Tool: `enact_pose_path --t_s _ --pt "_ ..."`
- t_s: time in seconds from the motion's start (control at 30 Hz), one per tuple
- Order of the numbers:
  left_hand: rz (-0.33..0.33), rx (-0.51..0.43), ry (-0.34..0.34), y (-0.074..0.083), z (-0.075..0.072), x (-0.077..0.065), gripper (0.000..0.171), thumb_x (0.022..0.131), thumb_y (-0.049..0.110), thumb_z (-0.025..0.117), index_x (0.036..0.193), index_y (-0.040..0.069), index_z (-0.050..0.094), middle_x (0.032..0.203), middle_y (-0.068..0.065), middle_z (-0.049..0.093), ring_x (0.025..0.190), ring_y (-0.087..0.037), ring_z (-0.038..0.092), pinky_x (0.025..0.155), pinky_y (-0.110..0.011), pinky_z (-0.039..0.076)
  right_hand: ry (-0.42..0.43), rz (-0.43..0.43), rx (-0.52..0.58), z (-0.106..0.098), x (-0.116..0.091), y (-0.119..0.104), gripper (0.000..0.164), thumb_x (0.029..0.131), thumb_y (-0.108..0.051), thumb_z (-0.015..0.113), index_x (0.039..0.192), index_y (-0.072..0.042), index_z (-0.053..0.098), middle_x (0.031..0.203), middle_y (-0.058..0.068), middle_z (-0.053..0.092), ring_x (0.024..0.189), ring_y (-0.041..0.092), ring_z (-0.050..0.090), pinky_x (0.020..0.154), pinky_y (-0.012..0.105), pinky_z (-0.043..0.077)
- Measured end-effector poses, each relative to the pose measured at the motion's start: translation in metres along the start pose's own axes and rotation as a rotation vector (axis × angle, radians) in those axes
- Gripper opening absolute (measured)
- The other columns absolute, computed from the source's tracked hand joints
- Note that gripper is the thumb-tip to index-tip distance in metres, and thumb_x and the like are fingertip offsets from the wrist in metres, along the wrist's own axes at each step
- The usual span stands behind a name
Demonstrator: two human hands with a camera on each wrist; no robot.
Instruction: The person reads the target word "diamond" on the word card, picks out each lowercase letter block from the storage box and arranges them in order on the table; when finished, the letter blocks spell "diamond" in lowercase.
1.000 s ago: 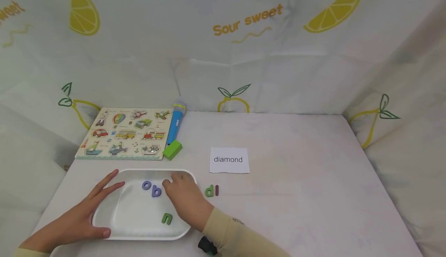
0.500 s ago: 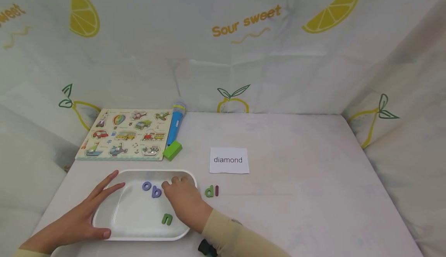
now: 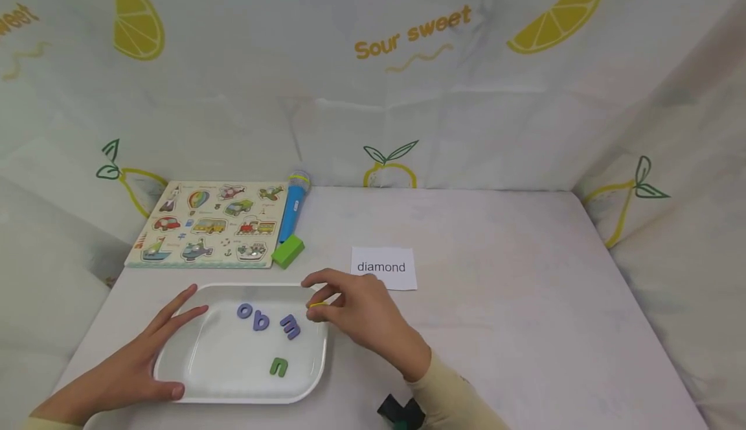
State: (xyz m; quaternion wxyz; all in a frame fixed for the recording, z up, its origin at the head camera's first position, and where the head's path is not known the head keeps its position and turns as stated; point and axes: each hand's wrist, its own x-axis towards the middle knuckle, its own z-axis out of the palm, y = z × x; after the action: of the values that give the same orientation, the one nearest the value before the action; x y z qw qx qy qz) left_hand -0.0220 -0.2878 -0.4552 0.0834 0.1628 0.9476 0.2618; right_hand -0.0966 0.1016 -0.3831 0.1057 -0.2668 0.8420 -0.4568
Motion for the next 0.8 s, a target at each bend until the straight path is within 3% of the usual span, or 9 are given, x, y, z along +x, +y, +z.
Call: enact_pose_path --t_s 0.2,0.37,0.57,0.67,0.8 --pt "-0.025 -0.015 -0.019 0.003 -0.001 0.002 0.113 0.063 0.064 0.087 0.157 0.03 0.036 0.17 0.004 0.0 0.14 -0.042 0.034 0.09 -0.06 0.052 0.004 0.001 0.12 -0.03 -0.015 0.011 0.041 0.089 -0.008 0.077 0.125 -0.023 0.067 0.099 -0.005 0.074 0.068 0.012 0.07 0.06 0.034 0.059" --pt "-0.02 -0.004 -0.019 0.003 -0.001 0.002 0.113 0.063 0.063 0.088 0.157 0.03 0.036 0.17 0.005 -0.001 0.14 -0.042 0.035 0.089 -0.058 0.053 0.024 0.036 0.161 -0.041 -0.027 0.022 0.045 0.088 -0.002 0.077 0.125 -0.025 0.065 0.099 -0.002 0.07 0.075 0.015 0.073 0.065 0.034 0.06" --pt "-0.027 -0.012 -0.027 0.002 -0.001 0.001 0.112 0.064 0.061 0.089 0.157 0.03 0.035 0.17 0.006 -0.002 0.14 -0.042 0.034 0.089 -0.058 0.053 0.118 0.0 -0.008 -0.048 -0.034 0.04 0.041 0.085 -0.01 0.082 0.119 -0.028 0.068 0.091 -0.014 0.07 0.081 0.007 0.068 0.071 0.028 0.056" --pt "-0.022 -0.009 -0.025 0.002 0.0 0.001 0.112 0.064 0.061 0.089 0.157 0.029 0.035 0.17 0.006 -0.001 0.14 -0.042 0.034 0.089 -0.058 0.053 0.143 0.04 -0.032 -0.047 -0.037 0.051 0.039 0.084 -0.009 0.082 0.117 -0.026 0.069 0.09 -0.013 0.069 0.079 0.008 0.066 0.07 0.028 0.055" --pt "-0.014 0.001 -0.018 0.002 0.0 0.001 0.112 0.064 0.062 0.088 0.157 0.029 0.035 0.17 0.005 -0.001 0.139 -0.042 0.034 0.088 -0.057 0.053 0.116 0.118 -0.04 -0.038 -0.039 0.068 0.036 0.085 -0.004 0.079 0.116 -0.02 0.069 0.089 -0.008 0.065 0.075 0.009 0.067 0.067 0.028 0.056"
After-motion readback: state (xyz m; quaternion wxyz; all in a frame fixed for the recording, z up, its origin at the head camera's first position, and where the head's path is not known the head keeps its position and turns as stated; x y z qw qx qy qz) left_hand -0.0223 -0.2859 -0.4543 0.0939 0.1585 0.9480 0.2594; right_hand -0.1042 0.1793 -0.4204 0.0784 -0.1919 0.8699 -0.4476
